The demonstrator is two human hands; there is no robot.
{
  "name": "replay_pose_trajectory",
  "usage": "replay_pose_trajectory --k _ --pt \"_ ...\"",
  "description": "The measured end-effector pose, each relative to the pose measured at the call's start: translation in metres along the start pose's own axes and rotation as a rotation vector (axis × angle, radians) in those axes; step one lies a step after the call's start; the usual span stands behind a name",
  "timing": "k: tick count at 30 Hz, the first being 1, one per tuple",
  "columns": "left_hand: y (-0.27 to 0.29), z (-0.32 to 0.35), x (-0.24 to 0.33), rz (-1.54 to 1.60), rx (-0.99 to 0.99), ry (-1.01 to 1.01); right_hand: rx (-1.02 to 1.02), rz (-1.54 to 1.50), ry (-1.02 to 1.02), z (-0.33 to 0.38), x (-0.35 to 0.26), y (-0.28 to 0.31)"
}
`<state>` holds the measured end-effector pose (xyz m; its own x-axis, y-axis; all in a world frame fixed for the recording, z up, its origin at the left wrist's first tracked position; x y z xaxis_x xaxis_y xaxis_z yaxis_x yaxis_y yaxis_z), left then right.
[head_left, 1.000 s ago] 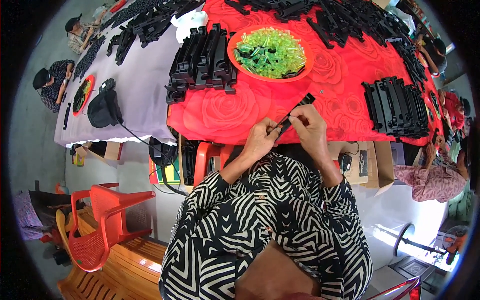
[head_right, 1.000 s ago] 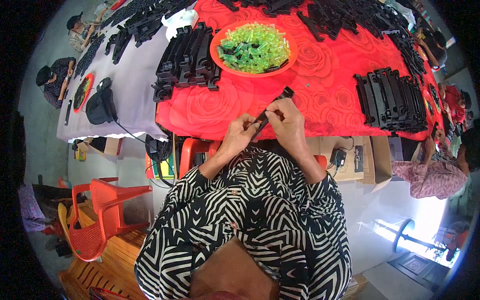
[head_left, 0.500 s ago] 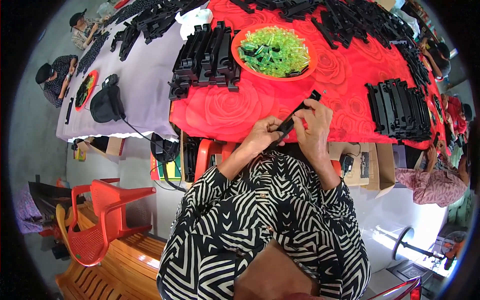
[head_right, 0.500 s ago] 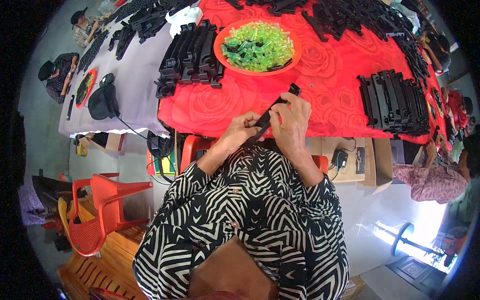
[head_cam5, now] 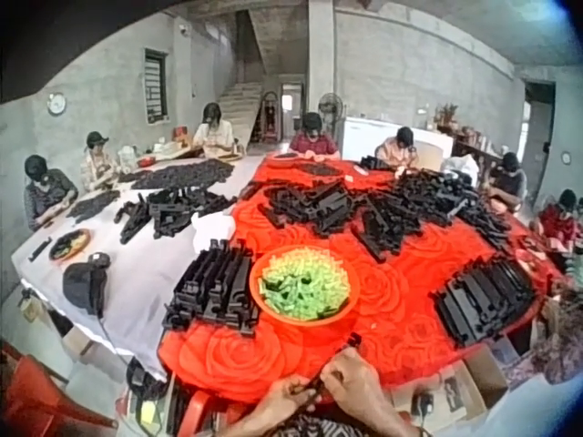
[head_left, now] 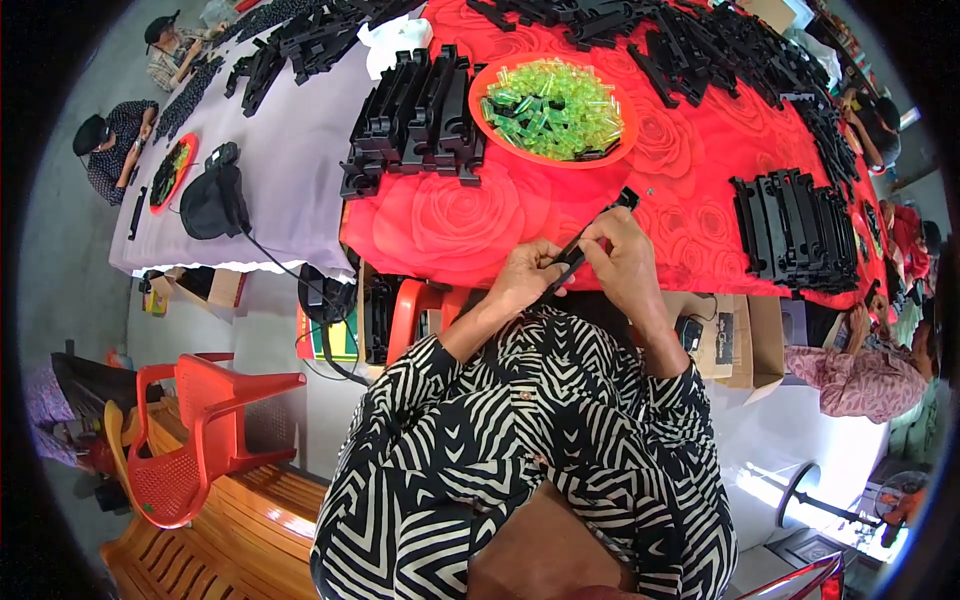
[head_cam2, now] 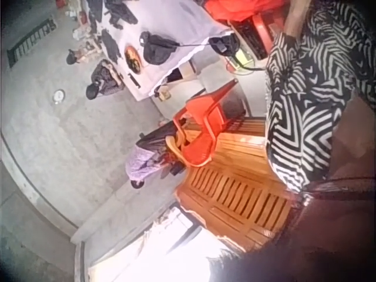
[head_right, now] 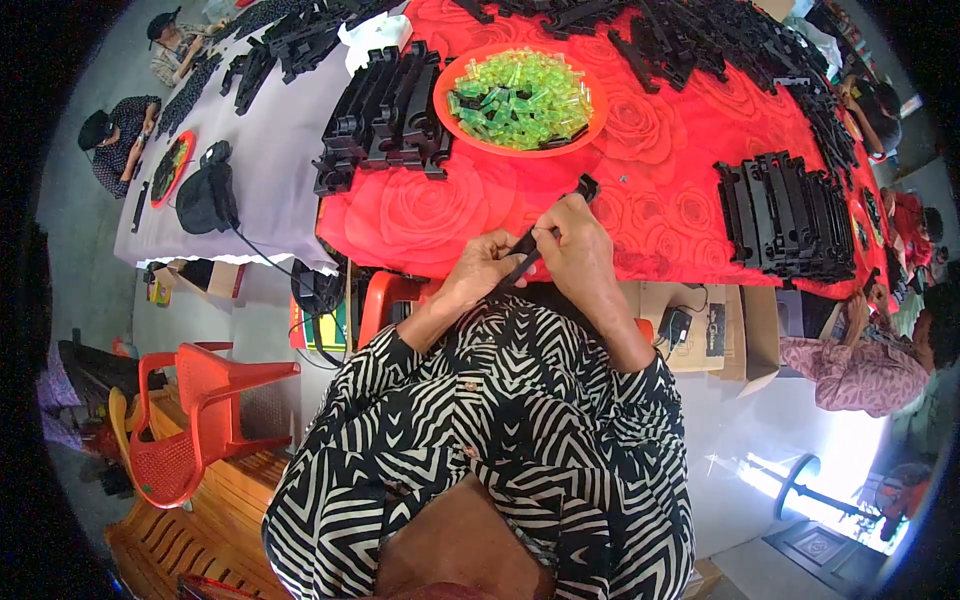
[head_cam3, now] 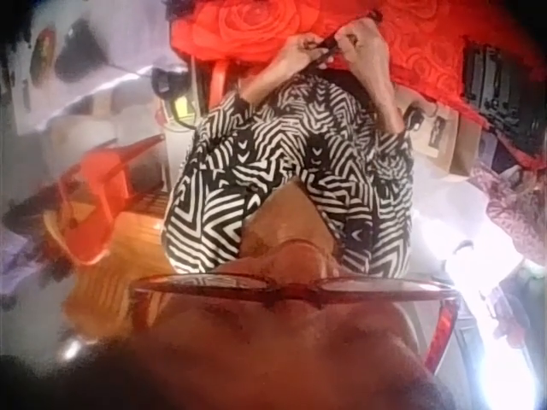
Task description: The person assembles plastic components by hand, inserting small green pieces and black parts into black plastic frames, pressing them into place, and setting the assembled parts onto the table.
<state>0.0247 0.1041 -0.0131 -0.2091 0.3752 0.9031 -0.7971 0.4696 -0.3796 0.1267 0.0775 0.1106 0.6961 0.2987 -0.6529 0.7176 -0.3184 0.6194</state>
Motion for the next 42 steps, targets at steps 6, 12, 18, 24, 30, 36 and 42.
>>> replay_pose_trajectory --k 6,12,18,24,30,36,42 --pt "0.0 -0.002 -0.006 -0.103 -0.012 -0.002 -0.069 0.113 -0.102 -0.002 0.018 -0.008" --pt "-0.002 0.002 -0.006 -0.216 0.013 0.049 -0.01 0.238 -0.156 0.005 0.029 -0.012" --pt "-0.004 0.003 -0.004 -0.285 -0.001 0.014 0.078 0.219 -0.172 0.014 0.034 -0.013" --pt "-0.003 0.001 -0.008 -0.252 -0.001 -0.008 0.141 0.221 -0.191 0.023 0.036 -0.012" --pt "-0.004 0.002 -0.01 -0.322 0.009 0.016 0.136 0.218 -0.157 0.026 0.032 -0.012" --pt "-0.005 0.001 -0.015 -0.173 0.0 0.023 0.156 0.235 -0.134 0.024 0.028 -0.013" --pt "-0.009 0.003 -0.016 -0.226 0.012 -0.002 0.176 0.302 -0.115 0.024 0.025 -0.012"
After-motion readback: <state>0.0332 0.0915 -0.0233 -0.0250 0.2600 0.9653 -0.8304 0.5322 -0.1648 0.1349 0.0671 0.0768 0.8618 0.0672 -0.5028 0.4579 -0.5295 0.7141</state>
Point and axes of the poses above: each hand's wrist, its own z-axis away from the middle knuckle, its own y-axis out of the back of the hand, x = y × z, the point moved 8 cm from there along -z, towards the middle knuckle, and after that the axes turned 3 degrees about z, right-handed, at the moved point
